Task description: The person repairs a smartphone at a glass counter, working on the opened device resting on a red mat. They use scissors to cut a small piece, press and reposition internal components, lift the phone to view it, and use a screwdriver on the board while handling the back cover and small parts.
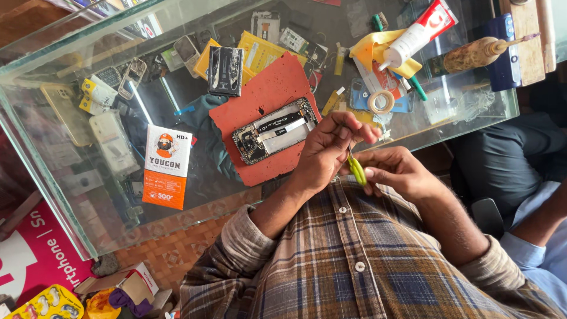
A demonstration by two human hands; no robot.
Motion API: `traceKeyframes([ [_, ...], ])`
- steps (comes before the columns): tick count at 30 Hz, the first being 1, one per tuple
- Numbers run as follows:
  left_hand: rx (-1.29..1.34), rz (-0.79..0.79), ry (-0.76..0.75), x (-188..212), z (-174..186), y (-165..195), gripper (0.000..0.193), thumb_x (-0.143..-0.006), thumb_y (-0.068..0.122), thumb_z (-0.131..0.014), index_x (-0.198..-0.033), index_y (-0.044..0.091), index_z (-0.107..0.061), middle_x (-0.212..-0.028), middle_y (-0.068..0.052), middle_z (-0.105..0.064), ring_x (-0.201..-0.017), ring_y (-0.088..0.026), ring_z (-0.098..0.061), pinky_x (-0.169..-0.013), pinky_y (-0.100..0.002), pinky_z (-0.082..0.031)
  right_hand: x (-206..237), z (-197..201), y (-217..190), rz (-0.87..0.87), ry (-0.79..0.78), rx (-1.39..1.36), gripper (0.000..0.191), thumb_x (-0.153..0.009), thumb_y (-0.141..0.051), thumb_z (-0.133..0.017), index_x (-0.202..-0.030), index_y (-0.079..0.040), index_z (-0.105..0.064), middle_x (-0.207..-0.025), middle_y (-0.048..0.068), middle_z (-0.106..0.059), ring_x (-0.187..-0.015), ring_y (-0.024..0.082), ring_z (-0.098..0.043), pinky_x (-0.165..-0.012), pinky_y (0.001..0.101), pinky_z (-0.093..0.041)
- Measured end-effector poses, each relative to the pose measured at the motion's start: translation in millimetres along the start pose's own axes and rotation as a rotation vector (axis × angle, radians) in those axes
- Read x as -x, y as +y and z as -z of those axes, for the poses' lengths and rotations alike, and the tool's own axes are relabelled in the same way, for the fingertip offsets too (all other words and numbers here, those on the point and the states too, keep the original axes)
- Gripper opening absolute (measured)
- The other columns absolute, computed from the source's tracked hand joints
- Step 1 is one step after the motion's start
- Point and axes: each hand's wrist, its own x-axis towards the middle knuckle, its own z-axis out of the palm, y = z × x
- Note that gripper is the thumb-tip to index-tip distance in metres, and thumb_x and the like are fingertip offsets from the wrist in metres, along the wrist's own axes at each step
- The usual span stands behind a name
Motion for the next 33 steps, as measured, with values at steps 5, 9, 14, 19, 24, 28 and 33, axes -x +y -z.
traceKeyframes([
  [5,-1.142,-0.264,-0.032,7.7,-4.0,15.0,0.063,-0.113,0.04,-0.043,-0.157,-0.003,-0.029,-0.158,-0.023,-0.046,-0.154,-0.034,-0.039,-0.134,-0.043,-0.028,10.1,9.7,-3.1,-0.015,0.072,0.094,0.032,-0.092,-0.009,-0.071,-0.117,0.01,-0.069,-0.085,0.011,-0.074,-0.071,0.013,-0.069,-0.055,0.029,-0.057],
  [9,-2.084,-0.212,-0.178,14.9,-1.0,12.2,0.112,-0.081,0.069,-0.062,-0.145,-0.018,-0.034,-0.15,-0.035,-0.044,-0.148,-0.041,-0.033,-0.125,-0.05,-0.022,25.9,23.2,-19.4,0.29,0.405,-0.027,0.026,-0.101,-0.009,-0.07,-0.12,0.009,-0.066,-0.093,0.01,-0.07,-0.07,0.013,-0.064,-0.06,0.0269,-0.053],
  [14,-2.364,-0.061,-0.273,34.3,11.4,-3.9,0.093,-0.078,0.051,-0.068,-0.146,-0.008,-0.044,-0.152,-0.023,-0.051,-0.148,-0.033,-0.04,-0.127,-0.046,-0.024,33.1,30.9,-31.1,0.366,0.43,0.05,0.026,-0.103,-0.009,-0.07,-0.121,0.009,-0.065,-0.097,0.01,-0.071,-0.072,0.013,-0.064,-0.063,0.0261,-0.052],
  [19,-2.299,-0.274,-0.286,46.0,21.7,-11.4,0.042,-0.097,0.014,-0.065,-0.135,0.0,-0.059,-0.143,-0.015,-0.063,-0.142,-0.026,-0.053,-0.126,-0.042,-0.036,23.5,24.5,-9.4,0.171,0.375,0.202,0.033,-0.095,-0.012,-0.072,-0.119,0.009,-0.064,-0.098,0.009,-0.072,-0.085,0.011,-0.069,-0.076,0.0254,-0.057],
  [24,-2.098,-0.197,-0.277,61.0,14.1,-4.7,0.025,-0.095,0.007,-0.065,-0.119,-0.002,-0.068,-0.119,-0.011,-0.071,-0.118,-0.023,-0.067,-0.104,-0.033,-0.055,22.9,27.1,12.3,0.073,0.249,0.316,0.038,-0.089,-0.014,-0.078,-0.118,0.008,-0.066,-0.099,0.007,-0.072,-0.09,0.009,-0.069,-0.08,0.025,-0.056],
  [28,-2.135,-0.213,-0.266,62.6,6.0,-0.3,0.024,-0.092,0.006,-0.066,-0.115,-0.002,-0.069,-0.113,-0.01,-0.072,-0.104,-0.02,-0.067,-0.089,-0.029,-0.059,29.2,33.4,15.0,0.037,0.246,0.42,0.039,-0.086,-0.016,-0.08,-0.116,0.006,-0.068,-0.096,0.007,-0.074,-0.089,0.009,-0.07,-0.081,0.0253,-0.057],
  [33,-2.14,-0.314,-0.236,62.4,5.9,2.6,0.031,-0.087,0.002,-0.07,-0.117,-0.004,-0.066,-0.115,-0.014,-0.073,-0.1,-0.021,-0.071,-0.083,-0.027,-0.06,33.3,33.5,6.5,0.084,0.202,0.459,0.035,-0.087,-0.02,-0.079,-0.111,0.003,-0.068,-0.094,0.004,-0.074,-0.087,0.008,-0.07,-0.08,0.025,-0.057],
])
